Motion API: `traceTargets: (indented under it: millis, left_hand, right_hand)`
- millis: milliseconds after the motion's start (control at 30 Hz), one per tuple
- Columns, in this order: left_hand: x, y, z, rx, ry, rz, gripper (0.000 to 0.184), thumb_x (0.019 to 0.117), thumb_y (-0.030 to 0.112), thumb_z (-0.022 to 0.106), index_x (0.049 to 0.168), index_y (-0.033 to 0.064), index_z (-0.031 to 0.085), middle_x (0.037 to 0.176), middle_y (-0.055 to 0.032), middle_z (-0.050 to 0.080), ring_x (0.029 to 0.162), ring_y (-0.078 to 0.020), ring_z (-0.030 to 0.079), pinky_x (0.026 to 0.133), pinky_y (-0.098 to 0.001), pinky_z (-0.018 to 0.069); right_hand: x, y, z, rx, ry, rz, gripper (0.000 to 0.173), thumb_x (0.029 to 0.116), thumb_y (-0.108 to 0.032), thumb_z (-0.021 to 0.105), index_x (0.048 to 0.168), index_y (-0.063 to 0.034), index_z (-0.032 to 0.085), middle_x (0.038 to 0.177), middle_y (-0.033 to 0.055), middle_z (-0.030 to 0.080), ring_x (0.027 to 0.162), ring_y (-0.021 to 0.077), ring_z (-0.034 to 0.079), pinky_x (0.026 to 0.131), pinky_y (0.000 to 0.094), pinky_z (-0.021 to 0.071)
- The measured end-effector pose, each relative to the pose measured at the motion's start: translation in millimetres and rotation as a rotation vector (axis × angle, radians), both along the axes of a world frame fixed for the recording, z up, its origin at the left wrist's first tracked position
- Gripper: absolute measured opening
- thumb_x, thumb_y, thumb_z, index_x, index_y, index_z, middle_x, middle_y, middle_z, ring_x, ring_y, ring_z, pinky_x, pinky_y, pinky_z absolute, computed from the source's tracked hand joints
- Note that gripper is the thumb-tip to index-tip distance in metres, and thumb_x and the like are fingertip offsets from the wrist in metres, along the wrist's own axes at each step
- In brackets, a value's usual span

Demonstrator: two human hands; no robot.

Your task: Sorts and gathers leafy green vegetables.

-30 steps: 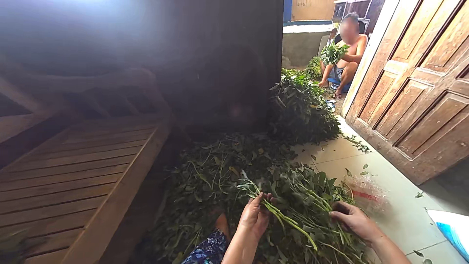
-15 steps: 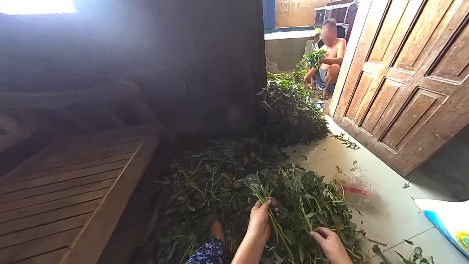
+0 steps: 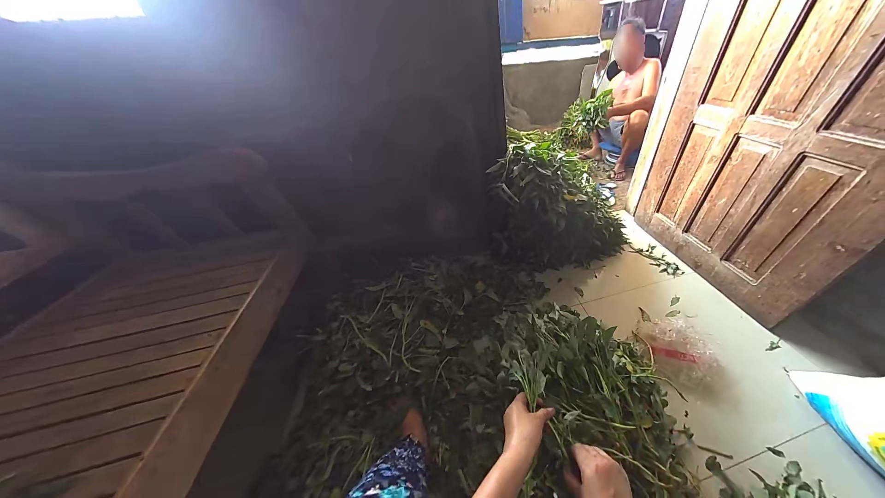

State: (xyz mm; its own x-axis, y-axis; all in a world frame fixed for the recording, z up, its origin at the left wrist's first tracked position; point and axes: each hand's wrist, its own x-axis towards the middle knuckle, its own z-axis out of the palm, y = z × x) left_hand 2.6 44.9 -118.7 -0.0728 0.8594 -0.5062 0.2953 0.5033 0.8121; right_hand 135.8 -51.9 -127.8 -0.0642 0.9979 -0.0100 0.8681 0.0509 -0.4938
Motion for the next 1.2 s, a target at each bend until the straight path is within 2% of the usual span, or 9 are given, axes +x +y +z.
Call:
traceTargets:
  millis: [167,267,367,533,633,733,867,1033,1200]
  left_hand:
    - [0.7,-2.6,-9.6,-0.099,0.026,-0.016,0.051,0.0850,0.008,0.080,0.131,0.0030,0.059,0.115,-0.0194,0.065,0.089,-0.0266,0.066,0.077,-0.0424,0.0558]
    - [2.3,-4.0,-10.9,-0.033,-0.067,0.017,0.059,0.0837,-0.001,0.075,0.138,0.0031,0.055,0.127,-0.0213,0.063,0.107,-0.0299,0.065,0.089,-0.0465,0.0549]
    - [4.6,-4.9,-6.5,0.035,-0.245,0.055,0.064,0.0895,-0.002,0.068,0.148,0.0014,0.043,0.137,-0.0227,0.056,0.119,-0.0295,0.061,0.098,-0.0448,0.0522]
    - [3.9,0.7,1.9,0.017,-0.409,0.079,0.043,0.0949,0.001,0.067,0.135,-0.0036,0.052,0.115,-0.0186,0.064,0.092,-0.0217,0.066,0.080,-0.0366,0.0570]
    - [6.9,0.2,1.2,0.045,-0.404,0.112,0.036,0.0931,-0.002,0.068,0.127,-0.0057,0.056,0.108,-0.0173,0.065,0.085,-0.0198,0.066,0.075,-0.0339,0.0569]
    - [9.2,-1.3,-0.5,0.077,-0.358,0.121,0.036,0.0922,-0.001,0.069,0.126,-0.0058,0.057,0.109,-0.0182,0.065,0.087,-0.0207,0.066,0.076,-0.0349,0.0568]
    - [8.9,-3.8,1.2,0.101,-0.362,0.031,0.051,0.0918,0.000,0.071,0.139,-0.0046,0.051,0.129,-0.0213,0.062,0.113,-0.0238,0.064,0.097,-0.0384,0.0540]
    - [7.4,-3.3,4.4,0.173,-0.393,0.037,0.046,0.0916,-0.001,0.069,0.135,-0.0051,0.053,0.121,-0.0193,0.065,0.104,-0.0209,0.067,0.090,-0.0359,0.0564]
    - [-2.7,6.5,0.9,0.200,-0.367,0.068,0.047,0.0931,0.001,0.068,0.137,-0.0054,0.053,0.127,-0.0206,0.063,0.113,-0.0224,0.064,0.098,-0.0373,0.0534]
  right_hand:
    - [1.6,-3.6,-3.7,0.094,0.021,0.037,0.020,0.0876,-0.012,0.072,0.097,0.0054,0.075,0.097,0.0201,0.076,0.098,0.0373,0.075,0.085,0.0520,0.0597]
    - [1.3,-1.4,-1.6,-0.037,0.072,0.051,0.025,0.0906,-0.015,0.070,0.105,0.0057,0.074,0.104,0.0215,0.075,0.104,0.0379,0.073,0.091,0.0535,0.0574]
    - [7.0,9.3,0.6,-0.390,0.559,-0.098,0.033,0.0959,-0.013,0.068,0.123,0.0062,0.068,0.117,0.0219,0.071,0.112,0.0297,0.069,0.103,0.0455,0.0522]
    - [14.3,13.0,0.3,-0.618,1.210,-0.413,0.019,0.1050,-0.013,0.058,0.118,-0.0005,0.065,0.089,0.0035,0.068,0.063,0.0055,0.057,0.056,0.0217,0.0476]
    - [17.3,8.5,2.4,-0.479,0.946,-0.273,0.021,0.1049,-0.017,0.059,0.101,0.0012,0.068,0.076,0.0007,0.062,0.063,0.0049,0.054,0.063,0.0231,0.0479]
    - [23.0,8.3,6.4,-0.398,0.514,-0.119,0.042,0.1048,-0.032,0.059,0.090,0.0050,0.072,0.079,0.0148,0.066,0.076,0.0237,0.062,0.078,0.0445,0.0509]
    - [25.9,22.7,11.9,-0.400,0.440,-0.051,0.052,0.1028,-0.045,0.059,0.113,0.0051,0.070,0.108,0.0230,0.071,0.107,0.0343,0.068,0.101,0.0521,0.0508]
    - [9.8,33.6,11.0,-0.300,0.687,-0.299,0.031,0.1068,-0.023,0.056,0.109,0.0051,0.071,0.101,0.0193,0.071,0.097,0.0253,0.067,0.094,0.0435,0.0512]
    - [19.7,7.5,18.7,-0.615,0.270,-0.107,0.036,0.1047,-0.023,0.055,0.118,0.0077,0.069,0.115,0.0289,0.069,0.114,0.0411,0.065,0.103,0.0568,0.0470]
